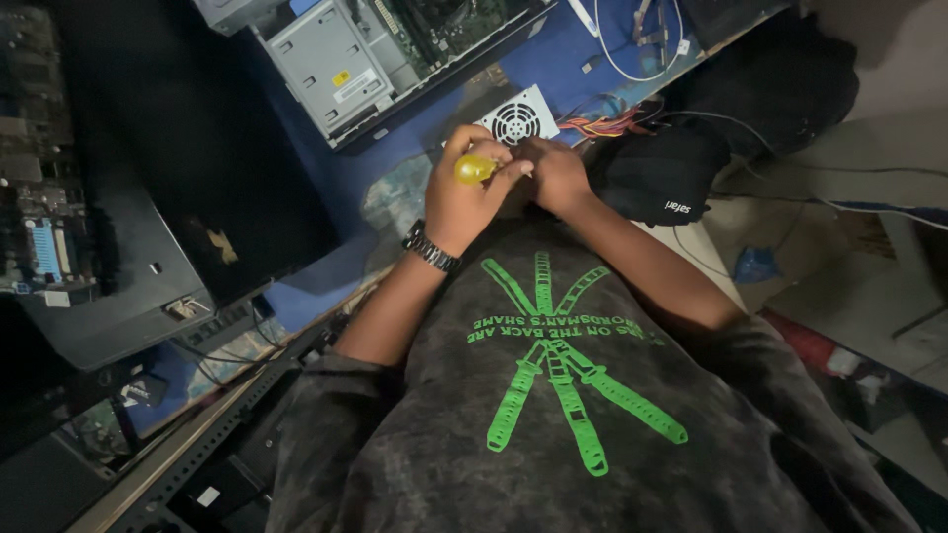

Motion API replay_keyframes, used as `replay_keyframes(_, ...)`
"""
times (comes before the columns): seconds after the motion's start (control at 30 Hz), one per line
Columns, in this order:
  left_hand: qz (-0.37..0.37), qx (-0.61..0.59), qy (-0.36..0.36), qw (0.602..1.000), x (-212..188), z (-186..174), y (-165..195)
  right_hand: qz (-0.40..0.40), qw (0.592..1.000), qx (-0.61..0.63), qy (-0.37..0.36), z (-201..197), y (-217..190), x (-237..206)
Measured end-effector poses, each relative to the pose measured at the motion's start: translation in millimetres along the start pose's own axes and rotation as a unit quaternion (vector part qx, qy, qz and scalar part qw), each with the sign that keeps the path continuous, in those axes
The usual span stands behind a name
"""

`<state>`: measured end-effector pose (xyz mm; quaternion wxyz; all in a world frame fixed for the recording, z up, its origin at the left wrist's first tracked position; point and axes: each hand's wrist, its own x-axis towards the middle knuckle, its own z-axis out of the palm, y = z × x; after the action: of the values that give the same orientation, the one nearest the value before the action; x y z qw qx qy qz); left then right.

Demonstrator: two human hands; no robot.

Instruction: The person uses a yellow screwdriver to remove screws from a computer case and then from a power supply unit. They manipulate the power supply and its wires while working at a cluttered bench with other computer parts nearby.

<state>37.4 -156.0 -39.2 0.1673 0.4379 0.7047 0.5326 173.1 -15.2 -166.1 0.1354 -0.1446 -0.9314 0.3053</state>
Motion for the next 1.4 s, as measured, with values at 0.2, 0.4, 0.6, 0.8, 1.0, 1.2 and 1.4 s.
replay_keyframes(0.2,0.039,-0.031,-0.044,0.998,-13,-14,2,-0.020,0.998,-0.017,-0.049,-5,3,6)
replay_keyframes(0.4,0.023,0.025,-0.015,0.999,-22,-15,-1,-0.048,0.991,-0.051,-0.113,-12,10,18)
replay_keyframes(0.6,0.050,0.057,0.009,0.997,-24,-19,3,-0.101,0.984,-0.067,-0.131,-20,12,25)
replay_keyframes(0.8,0.035,0.053,0.037,0.997,-35,-32,10,-0.117,0.985,-0.089,-0.091,-27,6,26)
replay_keyframes(1.0,0.043,0.020,0.127,0.991,-75,-56,12,-0.006,0.996,0.091,-0.011,-21,-17,49)
replay_keyframes(1.2,0.036,0.025,0.270,0.962,-149,-75,5,-0.093,0.980,0.171,0.032,-1,-73,121)
replay_keyframes(1.4,0.023,-0.013,0.393,0.919,-219,-79,4,-0.227,0.930,0.289,0.000,15,-170,188)
